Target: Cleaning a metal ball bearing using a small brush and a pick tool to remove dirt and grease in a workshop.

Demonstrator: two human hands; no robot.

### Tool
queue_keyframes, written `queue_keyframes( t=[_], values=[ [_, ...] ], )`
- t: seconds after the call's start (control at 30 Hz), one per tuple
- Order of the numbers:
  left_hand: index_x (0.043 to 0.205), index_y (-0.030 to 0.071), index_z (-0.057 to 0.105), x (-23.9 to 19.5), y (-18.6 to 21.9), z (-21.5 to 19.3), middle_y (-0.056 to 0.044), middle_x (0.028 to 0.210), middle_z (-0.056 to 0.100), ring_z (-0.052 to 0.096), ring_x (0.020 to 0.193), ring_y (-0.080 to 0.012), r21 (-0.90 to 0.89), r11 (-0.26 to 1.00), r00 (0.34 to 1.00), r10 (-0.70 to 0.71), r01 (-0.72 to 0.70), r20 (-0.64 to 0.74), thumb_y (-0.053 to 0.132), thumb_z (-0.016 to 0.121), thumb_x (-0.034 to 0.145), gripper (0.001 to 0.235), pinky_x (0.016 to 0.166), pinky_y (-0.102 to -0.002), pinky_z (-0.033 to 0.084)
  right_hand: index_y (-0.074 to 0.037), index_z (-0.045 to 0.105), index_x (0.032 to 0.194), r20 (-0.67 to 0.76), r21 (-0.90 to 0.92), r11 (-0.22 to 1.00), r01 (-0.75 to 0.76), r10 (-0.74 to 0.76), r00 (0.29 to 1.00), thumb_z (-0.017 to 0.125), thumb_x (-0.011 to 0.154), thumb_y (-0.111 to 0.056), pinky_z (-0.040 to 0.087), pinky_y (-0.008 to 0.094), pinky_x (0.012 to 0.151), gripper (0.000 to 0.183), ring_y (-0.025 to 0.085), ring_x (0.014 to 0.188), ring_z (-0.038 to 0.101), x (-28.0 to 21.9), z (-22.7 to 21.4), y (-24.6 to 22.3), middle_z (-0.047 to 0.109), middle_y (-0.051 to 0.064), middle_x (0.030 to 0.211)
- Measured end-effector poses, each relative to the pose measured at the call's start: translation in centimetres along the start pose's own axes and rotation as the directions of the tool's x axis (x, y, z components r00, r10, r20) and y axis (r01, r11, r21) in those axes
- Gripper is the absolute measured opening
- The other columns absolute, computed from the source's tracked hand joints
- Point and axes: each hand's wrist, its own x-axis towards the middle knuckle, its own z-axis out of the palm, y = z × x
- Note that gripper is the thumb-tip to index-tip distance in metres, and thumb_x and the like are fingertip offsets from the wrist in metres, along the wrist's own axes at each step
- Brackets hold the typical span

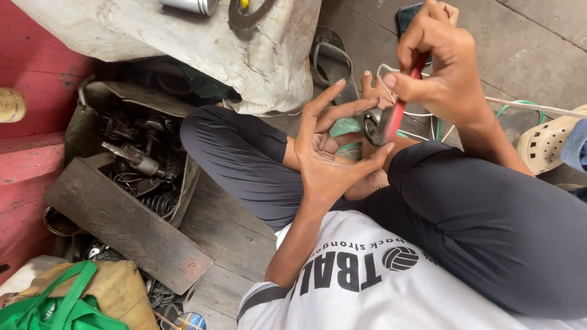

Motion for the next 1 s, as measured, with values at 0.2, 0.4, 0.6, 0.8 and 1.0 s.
queue_keyframes(
  t=[0.2,0.4,0.6,0.8,1.0],
  values=[
    [0.137,0.006,0.053,-0.2,-1.3,-0.9,-0.01,0.129,0.068,0.068,0.118,-0.0173,-0.025,0.997,0.997,0.073,-0.072,0.036,-0.006,0.08,0.072,0.072,0.109,-0.029,0.056,-0.007,0.051,0.077,0.033,0.04,0.997,0.071,-0.072,0.997,0.079,0.078,-0.012,0.022,0.041,0.111,0.028,0.023,0.095,0.039,-0.3,-0.4,-0.1,0.051,0.005,0.085],
    [0.143,0.0,0.045,0.0,0.8,-0.2,-0.015,0.126,0.071,0.073,0.112,-0.0216,0.151,0.979,0.988,0.147,-0.139,-0.041,-0.005,0.086,0.071,0.084,0.101,-0.029,0.062,-0.005,0.054,0.081,-0.074,-0.079,0.989,0.122,-0.128,0.989,0.082,0.084,-0.011,0.021,0.044,0.111,0.029,0.026,0.099,0.038,-0.4,-0.4,-0.2,0.053,0.005,0.085],
    [0.146,0.0,0.035,0.0,1.6,0.8,-0.016,0.125,0.071,0.076,0.108,-0.0237,0.307,0.924,0.959,0.268,-0.228,-0.096,-0.002,0.087,0.075,0.087,0.091,-0.028,0.064,-0.004,0.055,0.076,-0.223,-0.268,0.947,0.177,-0.24,0.945,0.087,0.084,-0.004,0.019,0.049,0.111,0.032,0.031,0.1,0.038,0.6,0.4,-2.4,0.052,0.007,0.08],
    [0.149,0.003,0.032,0.0,1.0,0.6,-0.009,0.122,0.073,0.069,0.099,-0.0177,0.427,0.857,0.916,0.377,-0.29,-0.136,0.0,0.092,0.073,0.096,0.09,-0.028,0.06,-0.007,0.064,0.072,-0.061,-0.266,0.916,0.3,-0.327,0.943,0.091,0.072,-0.011,0.019,0.052,0.103,0.028,0.03,0.09,0.036,0.9,0.3,-2.8,0.048,0.005,0.077],
    [0.15,0.004,0.027,-0.1,0.9,0.2,-0.008,0.124,0.074,0.069,0.101,-0.0166,0.442,0.858,0.933,0.342,-0.262,-0.111,-0.002,0.088,0.075,0.097,0.09,-0.026,0.061,-0.002,0.059,0.079,-0.17,-0.299,0.942,0.152,-0.209,0.963,0.092,0.084,-0.001,0.029,0.044,0.108,0.033,0.032,0.102,0.043,0.4,-0.4,-1.8,0.06,0.008,0.082]
  ],
)
